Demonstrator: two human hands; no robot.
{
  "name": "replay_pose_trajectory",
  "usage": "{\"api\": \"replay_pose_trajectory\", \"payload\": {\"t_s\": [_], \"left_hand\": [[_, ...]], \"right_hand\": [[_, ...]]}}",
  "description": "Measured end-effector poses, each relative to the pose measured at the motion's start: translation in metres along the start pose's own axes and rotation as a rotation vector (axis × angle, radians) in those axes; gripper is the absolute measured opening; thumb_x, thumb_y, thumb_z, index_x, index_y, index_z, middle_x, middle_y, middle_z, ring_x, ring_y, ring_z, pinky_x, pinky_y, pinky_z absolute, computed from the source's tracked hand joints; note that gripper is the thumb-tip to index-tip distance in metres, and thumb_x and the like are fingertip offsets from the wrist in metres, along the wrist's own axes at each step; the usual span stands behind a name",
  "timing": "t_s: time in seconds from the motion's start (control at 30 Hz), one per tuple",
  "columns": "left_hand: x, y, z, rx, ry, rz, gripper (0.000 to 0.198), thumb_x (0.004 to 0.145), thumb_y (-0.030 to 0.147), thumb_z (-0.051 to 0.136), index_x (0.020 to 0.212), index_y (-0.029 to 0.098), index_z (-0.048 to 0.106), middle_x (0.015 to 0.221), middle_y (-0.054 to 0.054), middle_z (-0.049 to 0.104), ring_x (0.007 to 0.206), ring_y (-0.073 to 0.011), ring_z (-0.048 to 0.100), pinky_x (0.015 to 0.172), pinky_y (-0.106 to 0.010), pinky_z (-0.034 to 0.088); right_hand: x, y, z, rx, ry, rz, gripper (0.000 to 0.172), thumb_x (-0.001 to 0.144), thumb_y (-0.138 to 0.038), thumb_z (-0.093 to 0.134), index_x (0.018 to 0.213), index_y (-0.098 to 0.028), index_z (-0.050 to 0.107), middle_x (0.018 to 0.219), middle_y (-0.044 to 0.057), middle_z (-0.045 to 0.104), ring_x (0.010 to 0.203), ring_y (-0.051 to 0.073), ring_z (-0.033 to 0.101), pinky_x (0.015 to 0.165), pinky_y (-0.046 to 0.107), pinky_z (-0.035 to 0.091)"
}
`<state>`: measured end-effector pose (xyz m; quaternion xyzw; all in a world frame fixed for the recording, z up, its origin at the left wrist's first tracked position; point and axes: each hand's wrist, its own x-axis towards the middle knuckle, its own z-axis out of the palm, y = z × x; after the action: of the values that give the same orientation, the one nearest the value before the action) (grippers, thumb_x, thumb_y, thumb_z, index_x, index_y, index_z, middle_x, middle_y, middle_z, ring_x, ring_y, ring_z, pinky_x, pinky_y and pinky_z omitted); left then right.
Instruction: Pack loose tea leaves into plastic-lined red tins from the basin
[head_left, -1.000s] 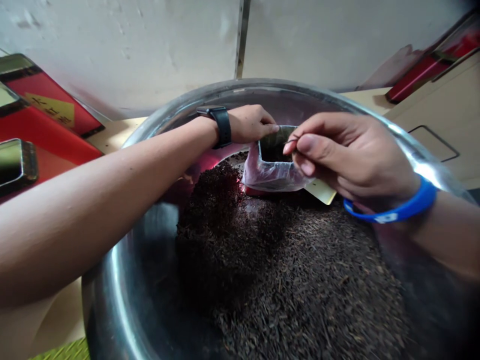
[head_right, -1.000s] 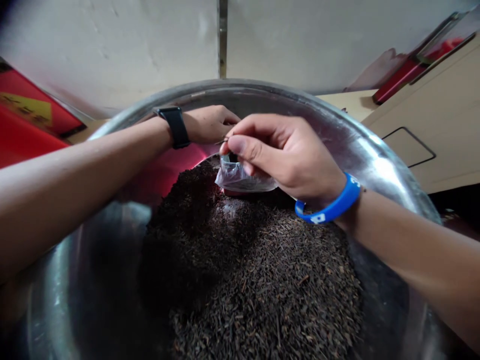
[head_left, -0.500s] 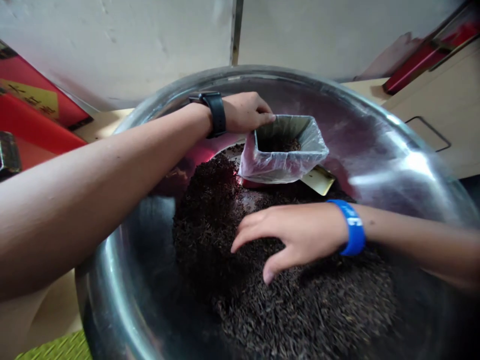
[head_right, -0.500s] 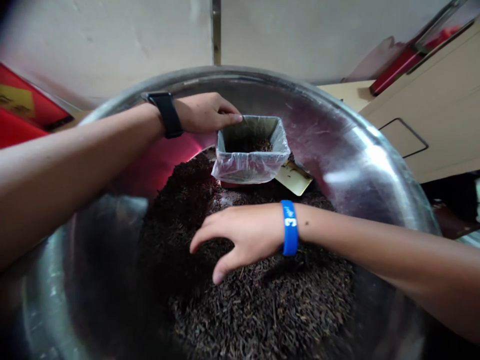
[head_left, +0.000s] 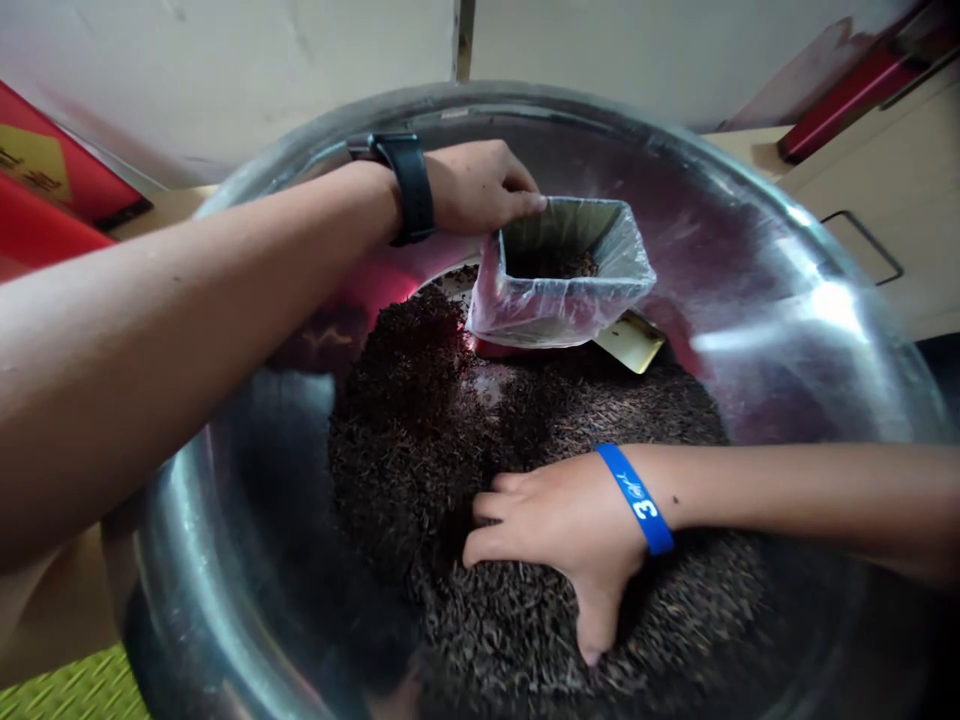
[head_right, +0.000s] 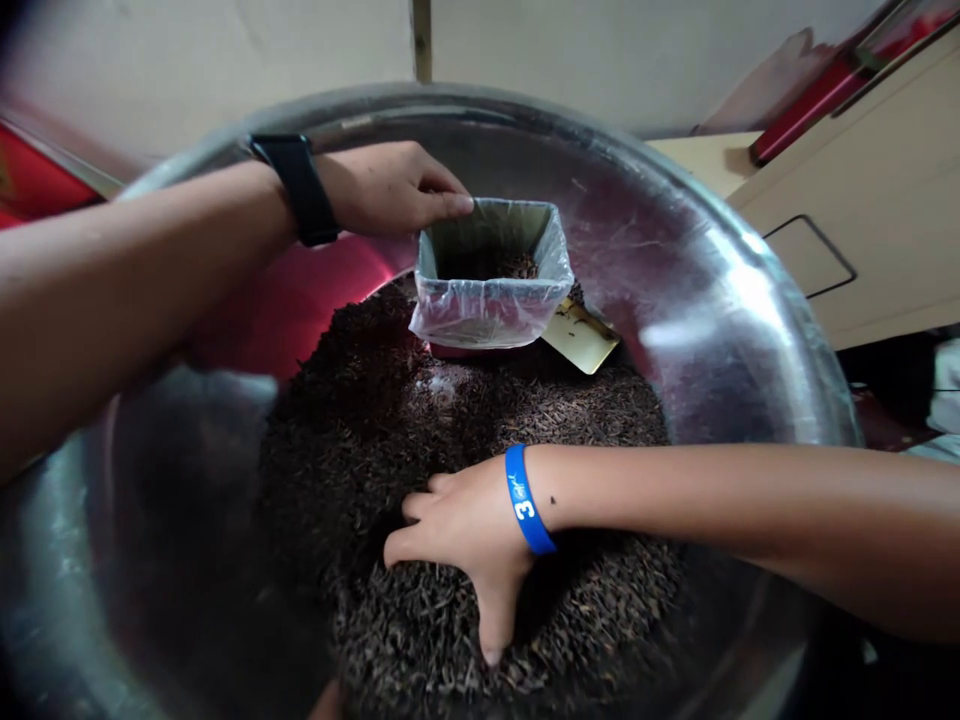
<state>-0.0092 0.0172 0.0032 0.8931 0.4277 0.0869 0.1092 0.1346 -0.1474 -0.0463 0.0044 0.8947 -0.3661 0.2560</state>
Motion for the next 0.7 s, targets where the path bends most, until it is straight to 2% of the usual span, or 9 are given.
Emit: {"api": "replay_pose_trajectory", "payload": {"t_s": [0.1,0.2,0.33,0.47,0.53,0.6,0.7], "left_hand": [[0.001,-0.005,0.001,0.01,0.011,0.055,0.043,0.086,0.045,0.035,0.106,0.018,0.062,0.093,-0.005,0.065,0.077,-0.0128,0.052,0.065,-0.022,0.033],[0.001,-0.006,0.001,0.007,0.023,0.05,0.044,0.085,0.046,0.035,0.107,0.019,0.062,0.093,-0.005,0.064,0.076,-0.0131,0.052,0.065,-0.023,0.033],[0.001,-0.006,0.002,0.012,0.021,0.047,0.045,0.085,0.046,0.035,0.108,0.017,0.061,0.094,-0.006,0.064,0.079,-0.0146,0.052,0.069,-0.024,0.035],[0.002,-0.007,0.003,0.008,0.042,0.056,0.043,0.085,0.043,0.036,0.105,0.016,0.063,0.089,-0.004,0.065,0.077,-0.0134,0.053,0.07,-0.024,0.036],[0.002,-0.007,0.003,-0.017,0.036,0.071,0.042,0.086,0.041,0.036,0.103,0.015,0.064,0.087,-0.003,0.065,0.074,-0.0114,0.052,0.071,-0.023,0.037],[0.001,-0.006,0.003,-0.05,0.027,0.086,0.04,0.086,0.038,0.036,0.102,0.013,0.064,0.088,-0.004,0.065,0.073,-0.01,0.051,0.07,-0.022,0.037],[0.0,-0.006,0.002,-0.078,0.009,0.055,0.037,0.087,0.033,0.037,0.102,0.012,0.064,0.092,-0.004,0.065,0.076,-0.0098,0.052,0.071,-0.02,0.037]], "right_hand": [[0.002,0.002,0.0,0.052,-0.046,-0.044,0.068,0.059,-0.04,0.069,0.119,-0.018,0.049,0.098,0.009,0.059,0.084,0.021,0.056,0.075,0.029,0.041],[0.001,0.004,-0.001,0.141,-0.073,-0.082,0.053,0.064,-0.032,0.066,0.114,-0.02,0.055,0.099,0.005,0.063,0.084,0.018,0.057,0.071,0.025,0.04],[-0.003,0.006,-0.011,0.225,-0.005,-0.1,0.043,0.068,-0.025,0.063,0.11,-0.017,0.059,0.097,0.005,0.065,0.084,0.015,0.058,0.072,0.022,0.04],[-0.019,0.001,-0.038,0.299,0.13,-0.126,0.035,0.072,-0.02,0.059,0.106,-0.014,0.059,0.095,0.004,0.064,0.083,0.012,0.058,0.074,0.019,0.041],[-0.036,-0.005,-0.057,0.291,0.251,-0.088,0.03,0.073,-0.018,0.058,0.103,-0.014,0.059,0.093,0.002,0.064,0.083,0.011,0.058,0.075,0.019,0.042],[-0.055,-0.01,-0.074,0.204,0.457,0.031,0.025,0.074,-0.021,0.058,0.099,-0.018,0.059,0.092,-0.001,0.063,0.081,0.011,0.058,0.075,0.021,0.044],[-0.078,-0.004,-0.09,-0.072,0.967,0.315,0.025,0.073,-0.035,0.062,0.095,-0.026,0.058,0.088,-0.003,0.061,0.077,0.013,0.057,0.069,0.024,0.045]]}}
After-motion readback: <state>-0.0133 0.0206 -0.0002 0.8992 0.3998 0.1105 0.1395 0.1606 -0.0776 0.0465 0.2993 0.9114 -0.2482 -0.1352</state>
